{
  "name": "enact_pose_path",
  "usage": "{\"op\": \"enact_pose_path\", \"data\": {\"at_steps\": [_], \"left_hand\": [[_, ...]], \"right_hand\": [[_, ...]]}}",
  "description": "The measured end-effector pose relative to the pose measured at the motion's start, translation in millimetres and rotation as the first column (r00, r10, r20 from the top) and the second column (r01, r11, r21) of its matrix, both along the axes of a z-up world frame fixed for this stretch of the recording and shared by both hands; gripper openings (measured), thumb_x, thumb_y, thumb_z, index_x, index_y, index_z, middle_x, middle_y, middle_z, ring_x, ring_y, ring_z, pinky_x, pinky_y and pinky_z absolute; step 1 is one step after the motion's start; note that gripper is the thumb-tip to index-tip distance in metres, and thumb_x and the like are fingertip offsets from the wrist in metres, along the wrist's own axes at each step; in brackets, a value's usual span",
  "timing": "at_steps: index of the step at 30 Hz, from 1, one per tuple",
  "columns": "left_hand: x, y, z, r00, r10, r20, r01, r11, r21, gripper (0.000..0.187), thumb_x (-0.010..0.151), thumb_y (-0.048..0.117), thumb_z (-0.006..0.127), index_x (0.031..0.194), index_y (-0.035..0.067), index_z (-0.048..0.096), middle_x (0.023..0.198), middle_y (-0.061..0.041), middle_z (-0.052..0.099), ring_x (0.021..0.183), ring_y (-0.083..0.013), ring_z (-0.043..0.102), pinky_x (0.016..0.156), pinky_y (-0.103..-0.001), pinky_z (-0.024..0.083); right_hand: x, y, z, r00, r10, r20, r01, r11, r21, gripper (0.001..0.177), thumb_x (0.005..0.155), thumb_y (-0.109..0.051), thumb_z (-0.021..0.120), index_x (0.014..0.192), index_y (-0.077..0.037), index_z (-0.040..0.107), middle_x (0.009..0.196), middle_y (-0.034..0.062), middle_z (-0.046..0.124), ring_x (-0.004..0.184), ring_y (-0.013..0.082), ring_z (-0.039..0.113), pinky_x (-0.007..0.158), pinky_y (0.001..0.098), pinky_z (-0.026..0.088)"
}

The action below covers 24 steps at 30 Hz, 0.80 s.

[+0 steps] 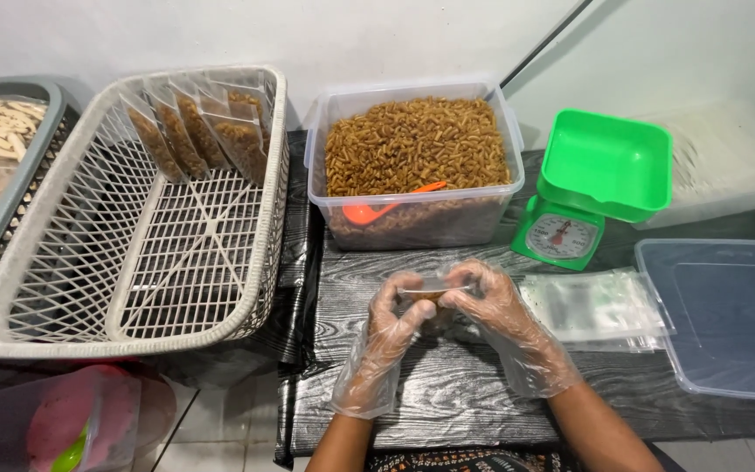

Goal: Scooping dried snacks from a large container into individual plastic bags and organizing them in a basket.

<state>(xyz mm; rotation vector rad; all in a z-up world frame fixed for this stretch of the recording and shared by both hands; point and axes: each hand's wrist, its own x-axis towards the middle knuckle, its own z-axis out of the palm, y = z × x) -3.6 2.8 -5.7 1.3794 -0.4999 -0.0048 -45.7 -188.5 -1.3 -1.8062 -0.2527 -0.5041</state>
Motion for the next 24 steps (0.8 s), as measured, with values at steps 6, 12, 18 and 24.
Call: {"op": "enact_pose_path", "data": {"at_steps": [6,12,18,24], "left_hand": [[-20,-4,38,0.96,-0.157,-0.231,0.186,0.976,0.111,0.058,0.074,0.017,0.088,0.125,0.006,0.064,0.107,-0.016,0.068,0.104,-0.0275,0.067,0.095,-0.04,0.055],[-14,0,47,0.938,-0.166,-0.304,0.284,0.871,0.401,0.059,0.068,0.029,0.089,0.118,0.008,0.065,0.104,-0.016,0.074,0.103,-0.0329,0.073,0.092,-0.045,0.057],[-14,0,62,0.957,-0.085,-0.276,0.254,0.703,0.665,0.055,0.066,0.041,0.085,0.115,0.019,0.068,0.109,-0.002,0.075,0.112,-0.0236,0.071,0.102,-0.041,0.053],[-29,28,75,0.973,-0.112,-0.2,0.207,0.803,0.559,0.059,0.066,0.03,0.086,0.118,0.007,0.067,0.11,-0.019,0.074,0.113,-0.0379,0.068,0.1,-0.051,0.052]], "right_hand": [[-7,-2,-8,0.982,-0.017,-0.187,0.024,0.999,0.038,0.031,0.081,-0.02,0.087,0.107,-0.006,0.076,0.091,0.0118,0.075,0.086,0.02,0.068,0.08,0.0377,0.053],[-13,1,5,0.937,0.061,-0.345,-0.028,0.995,0.1,0.031,0.089,-0.024,0.078,0.112,-0.004,0.075,0.088,0.0156,0.078,0.086,0.0212,0.071,0.082,0.0405,0.056],[-8,-5,7,0.974,0.062,-0.217,-0.068,0.997,-0.022,0.026,0.087,-0.022,0.079,0.11,-0.01,0.083,0.09,0.0135,0.081,0.086,0.024,0.074,0.087,0.0404,0.055],[-5,3,33,0.972,0.108,-0.21,-0.142,0.978,-0.155,0.024,0.087,-0.017,0.077,0.109,-0.01,0.084,0.085,0.0146,0.084,0.087,0.0211,0.072,0.095,0.0449,0.05]]}}
